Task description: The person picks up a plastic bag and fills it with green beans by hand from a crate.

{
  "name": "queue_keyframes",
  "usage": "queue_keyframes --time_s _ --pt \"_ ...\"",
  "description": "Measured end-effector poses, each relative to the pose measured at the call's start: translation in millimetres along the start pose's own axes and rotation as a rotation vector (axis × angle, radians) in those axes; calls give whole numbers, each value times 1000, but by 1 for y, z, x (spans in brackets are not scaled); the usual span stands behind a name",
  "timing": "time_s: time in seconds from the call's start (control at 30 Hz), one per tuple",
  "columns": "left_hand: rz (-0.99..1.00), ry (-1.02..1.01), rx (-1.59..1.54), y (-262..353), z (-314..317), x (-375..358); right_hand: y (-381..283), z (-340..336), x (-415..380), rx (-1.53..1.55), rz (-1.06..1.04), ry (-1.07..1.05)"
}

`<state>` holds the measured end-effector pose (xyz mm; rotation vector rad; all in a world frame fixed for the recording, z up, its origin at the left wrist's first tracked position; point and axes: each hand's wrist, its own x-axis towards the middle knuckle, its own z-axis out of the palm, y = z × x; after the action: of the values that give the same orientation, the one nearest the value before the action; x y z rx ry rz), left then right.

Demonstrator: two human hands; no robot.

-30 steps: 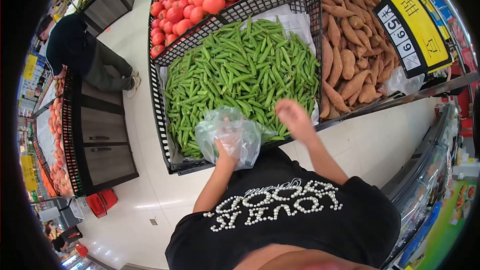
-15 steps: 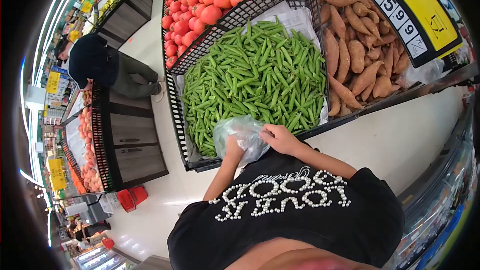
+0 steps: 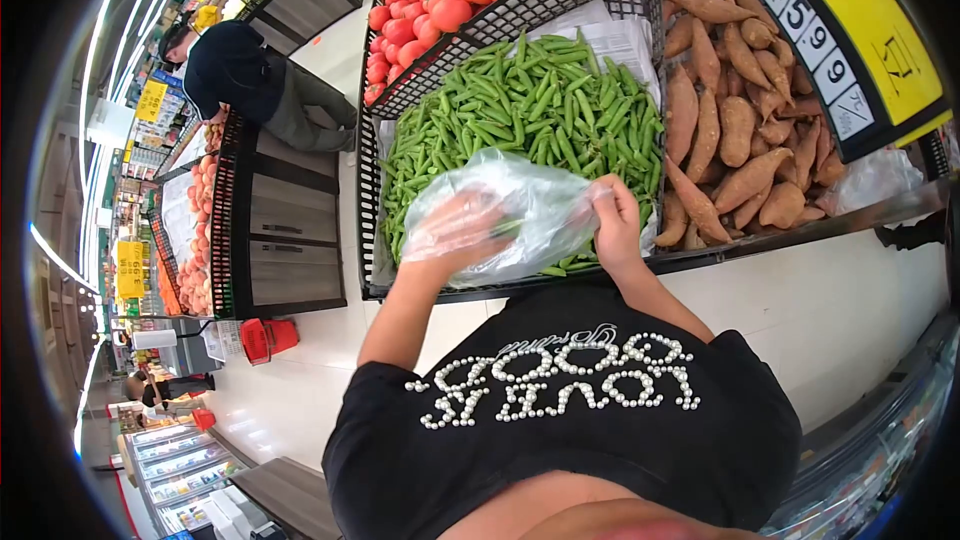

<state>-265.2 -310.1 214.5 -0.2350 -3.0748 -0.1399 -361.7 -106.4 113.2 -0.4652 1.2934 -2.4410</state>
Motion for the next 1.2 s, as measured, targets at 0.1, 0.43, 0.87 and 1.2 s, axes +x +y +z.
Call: queue_keyframes --time_s 0.1,0.43,0.87,1.2 --pt "-5 -262 24 5 -6 33 -25 0 3 -52 -61 -71" --pt "-433 70 -1219 -10 74 81 21 -21 -15 -88 74 -228" --pt "-532 -67 -2290 1 126 88 14 -30 18 -593 165 13" --pt "-503 -303 -2770 5 118 69 -57 -5 47 -222 -117 214"
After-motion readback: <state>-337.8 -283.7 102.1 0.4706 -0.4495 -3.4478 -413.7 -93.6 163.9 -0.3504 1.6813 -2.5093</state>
